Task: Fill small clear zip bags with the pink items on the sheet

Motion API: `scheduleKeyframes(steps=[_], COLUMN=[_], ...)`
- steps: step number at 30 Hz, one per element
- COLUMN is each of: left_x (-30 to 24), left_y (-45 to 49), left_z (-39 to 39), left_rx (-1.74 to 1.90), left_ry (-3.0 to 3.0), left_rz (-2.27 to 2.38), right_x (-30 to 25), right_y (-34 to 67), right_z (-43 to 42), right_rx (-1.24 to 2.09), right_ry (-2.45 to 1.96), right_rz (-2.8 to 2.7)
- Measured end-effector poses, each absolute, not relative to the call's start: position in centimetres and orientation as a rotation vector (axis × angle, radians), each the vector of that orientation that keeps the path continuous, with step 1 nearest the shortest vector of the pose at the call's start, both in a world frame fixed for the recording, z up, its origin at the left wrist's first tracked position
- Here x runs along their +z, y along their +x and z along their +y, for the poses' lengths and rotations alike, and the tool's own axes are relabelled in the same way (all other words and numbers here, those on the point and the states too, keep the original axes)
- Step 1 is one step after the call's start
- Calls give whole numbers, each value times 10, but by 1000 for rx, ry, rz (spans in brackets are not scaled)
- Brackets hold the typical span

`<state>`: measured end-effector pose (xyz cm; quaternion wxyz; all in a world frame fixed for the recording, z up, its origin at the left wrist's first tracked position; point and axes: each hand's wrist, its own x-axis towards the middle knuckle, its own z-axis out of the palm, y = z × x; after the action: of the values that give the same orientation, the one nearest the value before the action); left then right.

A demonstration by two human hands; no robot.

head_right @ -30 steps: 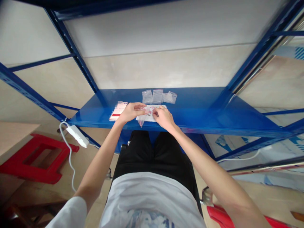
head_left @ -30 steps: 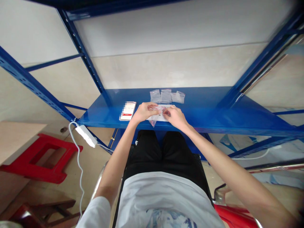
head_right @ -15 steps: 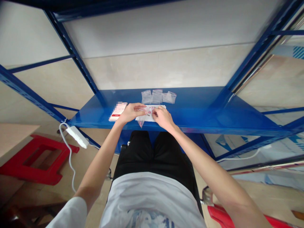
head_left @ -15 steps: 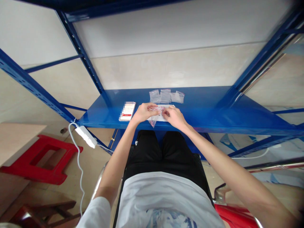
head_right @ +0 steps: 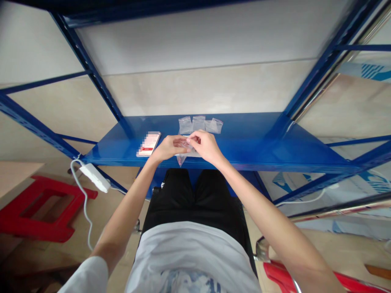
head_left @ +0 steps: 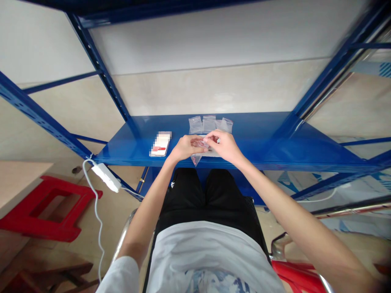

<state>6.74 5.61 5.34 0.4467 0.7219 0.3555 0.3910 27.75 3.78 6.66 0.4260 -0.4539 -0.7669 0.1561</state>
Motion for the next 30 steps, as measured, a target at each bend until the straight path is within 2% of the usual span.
scheduleKeyframes(steps=[10,16,21,30], left_x=[59,59,62,63], left_y=[65,69,63,63], left_z=[56,52,52,51], left_rx=[1079,1022,995,1100], left_ry=[1717,1506,1294,1371], left_rz=[867,750,712,866], right_x=[78,83,85,81], right_y=[279,278,278,291], right_z=[24,22,21,22], right_rx=[568,825,736,766], right_ry=[-1069,-974,-1016,-1062], right_rz=[-2050,-1981,-1934,-1738])
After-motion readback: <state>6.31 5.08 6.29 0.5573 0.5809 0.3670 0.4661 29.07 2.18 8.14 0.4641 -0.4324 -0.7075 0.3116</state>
